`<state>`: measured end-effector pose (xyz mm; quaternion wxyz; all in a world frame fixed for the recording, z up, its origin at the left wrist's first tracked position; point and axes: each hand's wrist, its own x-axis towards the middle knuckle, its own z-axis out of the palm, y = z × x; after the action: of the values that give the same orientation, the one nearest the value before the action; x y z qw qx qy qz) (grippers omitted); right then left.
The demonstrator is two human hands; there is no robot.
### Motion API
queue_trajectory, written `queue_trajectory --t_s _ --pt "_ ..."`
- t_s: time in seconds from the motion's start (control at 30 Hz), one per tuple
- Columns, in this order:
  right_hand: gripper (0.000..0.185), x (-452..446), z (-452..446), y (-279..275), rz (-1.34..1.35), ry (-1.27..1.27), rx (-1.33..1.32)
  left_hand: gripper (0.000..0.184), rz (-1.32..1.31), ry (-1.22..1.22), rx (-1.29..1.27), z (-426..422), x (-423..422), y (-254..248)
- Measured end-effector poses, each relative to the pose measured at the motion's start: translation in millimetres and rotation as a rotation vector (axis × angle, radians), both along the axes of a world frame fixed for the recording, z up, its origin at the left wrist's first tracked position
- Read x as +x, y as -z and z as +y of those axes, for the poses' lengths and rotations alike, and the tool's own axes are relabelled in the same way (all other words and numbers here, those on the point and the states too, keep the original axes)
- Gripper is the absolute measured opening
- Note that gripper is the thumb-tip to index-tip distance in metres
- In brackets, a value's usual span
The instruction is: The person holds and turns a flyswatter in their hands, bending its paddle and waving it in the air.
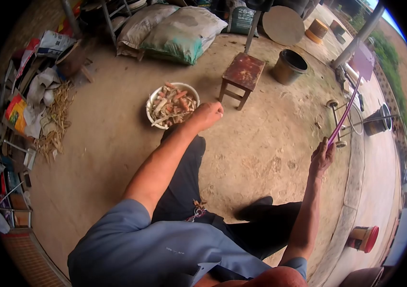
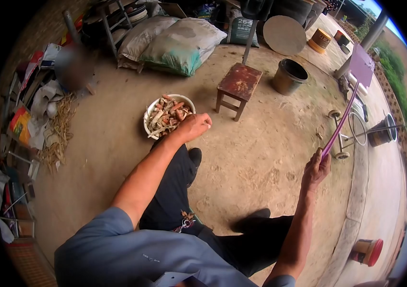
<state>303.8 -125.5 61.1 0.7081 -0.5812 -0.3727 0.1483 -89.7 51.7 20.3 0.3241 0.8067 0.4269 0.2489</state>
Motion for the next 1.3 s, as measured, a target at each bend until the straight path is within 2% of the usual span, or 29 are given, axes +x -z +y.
queue_trajectory --t_s 0.13,0.33,0.57,0.67,1.03,1.23,1.3 --pt "0.013 -26 16 -13 -0.035 0.025 0.058 0.022 0.014 0.0 -0.074 -1 3 -3" --pt "0.021 -54 46 -16 -0.015 -0.034 0.081 0.02 0.03 -0.002 -0.032 -4 5 -3" --pt "0.022 -82 85 -22 -0.17 -0.071 0.082 0.019 0.034 0.011 -0.044 -8 6 -9" --pt "0.021 -97 98 -27 -0.102 -0.129 0.084 0.019 0.001 0.04 -0.027 -9 4 -7" --pt "0.025 -114 149 -6 -0.063 -0.17 0.029 0.015 -0.007 0.074 -0.013 -11 -3 -18" --pt "0.022 -122 169 1 -0.113 -0.172 0.031 0.017 -0.022 0.101 -0.003 -12 -6 -22" --pt "0.027 -121 177 3 -0.21 -0.137 0.008 0.017 -0.015 0.098 -0.003 -13 -6 -25"
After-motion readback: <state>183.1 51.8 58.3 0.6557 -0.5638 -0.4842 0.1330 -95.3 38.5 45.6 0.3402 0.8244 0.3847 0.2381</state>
